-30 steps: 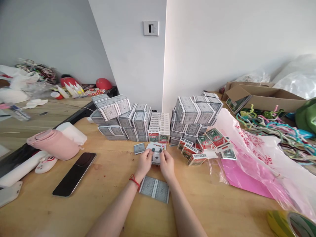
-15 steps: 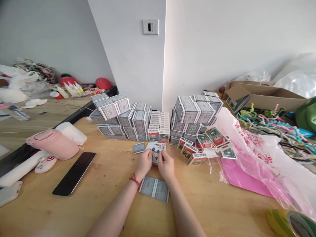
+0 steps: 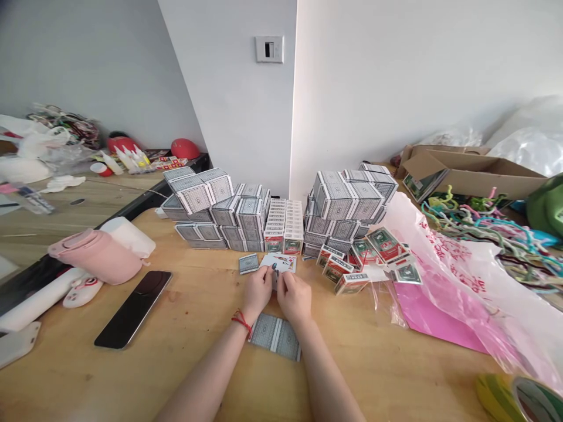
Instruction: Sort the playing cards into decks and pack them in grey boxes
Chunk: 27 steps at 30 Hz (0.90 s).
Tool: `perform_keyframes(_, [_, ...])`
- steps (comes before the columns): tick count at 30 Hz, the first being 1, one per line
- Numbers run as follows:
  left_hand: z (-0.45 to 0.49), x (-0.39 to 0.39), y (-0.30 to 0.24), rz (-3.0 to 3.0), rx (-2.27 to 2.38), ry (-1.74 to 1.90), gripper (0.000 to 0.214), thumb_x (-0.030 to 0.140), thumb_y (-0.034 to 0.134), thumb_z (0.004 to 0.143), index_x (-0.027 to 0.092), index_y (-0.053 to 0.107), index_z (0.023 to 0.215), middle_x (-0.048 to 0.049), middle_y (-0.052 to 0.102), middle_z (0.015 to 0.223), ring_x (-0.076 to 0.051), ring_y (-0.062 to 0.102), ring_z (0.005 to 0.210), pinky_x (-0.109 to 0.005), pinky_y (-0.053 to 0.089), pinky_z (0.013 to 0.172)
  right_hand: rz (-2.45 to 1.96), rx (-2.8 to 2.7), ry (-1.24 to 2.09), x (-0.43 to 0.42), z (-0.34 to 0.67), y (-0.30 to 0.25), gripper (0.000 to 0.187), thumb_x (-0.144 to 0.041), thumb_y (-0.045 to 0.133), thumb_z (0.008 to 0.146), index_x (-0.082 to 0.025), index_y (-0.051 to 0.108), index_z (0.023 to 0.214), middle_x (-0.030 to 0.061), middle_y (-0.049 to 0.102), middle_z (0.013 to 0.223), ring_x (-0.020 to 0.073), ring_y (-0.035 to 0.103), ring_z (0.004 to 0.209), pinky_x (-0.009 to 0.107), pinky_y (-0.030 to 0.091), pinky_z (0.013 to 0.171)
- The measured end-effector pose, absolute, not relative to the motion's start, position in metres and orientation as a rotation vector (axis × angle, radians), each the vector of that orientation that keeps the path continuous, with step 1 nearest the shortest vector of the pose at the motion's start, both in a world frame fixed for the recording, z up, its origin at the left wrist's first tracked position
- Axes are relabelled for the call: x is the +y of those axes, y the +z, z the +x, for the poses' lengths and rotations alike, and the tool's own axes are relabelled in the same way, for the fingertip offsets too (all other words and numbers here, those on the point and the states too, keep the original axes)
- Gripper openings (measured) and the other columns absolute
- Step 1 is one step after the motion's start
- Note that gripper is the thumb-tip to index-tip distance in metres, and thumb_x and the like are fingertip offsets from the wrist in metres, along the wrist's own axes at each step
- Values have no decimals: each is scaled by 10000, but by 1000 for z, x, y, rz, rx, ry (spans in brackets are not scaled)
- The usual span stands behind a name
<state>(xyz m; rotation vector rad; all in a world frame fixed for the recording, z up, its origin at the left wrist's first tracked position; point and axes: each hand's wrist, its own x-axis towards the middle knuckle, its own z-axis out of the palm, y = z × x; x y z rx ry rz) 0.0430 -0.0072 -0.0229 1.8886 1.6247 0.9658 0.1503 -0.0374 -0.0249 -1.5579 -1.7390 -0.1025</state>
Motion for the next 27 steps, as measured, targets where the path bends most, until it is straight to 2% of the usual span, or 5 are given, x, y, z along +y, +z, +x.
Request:
perform_keyframes(7, [43, -11, -20, 2004, 1510, 1103, 279, 288, 308, 861, 180, 489, 679, -46, 560, 657, -140, 500, 608, -240, 309, 562, -1651, -1555, -41, -35, 150, -26, 362, -339, 369, 857, -186, 435, 535, -21, 443, 469, 93, 407, 439, 203, 274, 464])
perform_keyframes(12, [44, -13, -18, 1986, 1444, 1113, 257, 302, 330, 854, 182, 464, 670, -28, 522, 642, -135, 475, 603, -244, 326, 569, -1672, -1532, 2, -35, 148, -25, 369, -355, 361, 855, -187, 452, 540, -11, 458, 479, 100, 410, 455, 208, 278, 474])
perform_keyframes(21, [43, -15, -13, 2178, 1395, 1115, 257, 293, 362, 851, 183, 466, 644, -36, 525, 645, -150, 486, 664, -253, 334, 620, -1609, -1302, 429, -35, 147, -24, 397, -424, 341, 841, -188, 416, 531, -29, 429, 454, 109, 391, 456, 210, 268, 464])
perform_keyframes(24, [44, -17, -12, 2107, 1388, 1147, 233, 290, 352, 858, 180, 520, 739, -48, 566, 697, -152, 511, 694, -255, 356, 644, -1534, -1257, 530, -33, 150, -23, 406, -464, 357, 824, -188, 408, 531, -34, 411, 459, 111, 384, 470, 212, 284, 465])
perform_keyframes(27, [46, -17, -13, 1932, 1337, 1174, 213, 298, 356, 857, 178, 532, 873, -59, 596, 796, -149, 530, 721, -250, 378, 649, -1468, -1177, 554, -31, 154, -24, 371, -471, 371, 817, -179, 473, 611, -17, 473, 534, 122, 425, 517, 217, 330, 489])
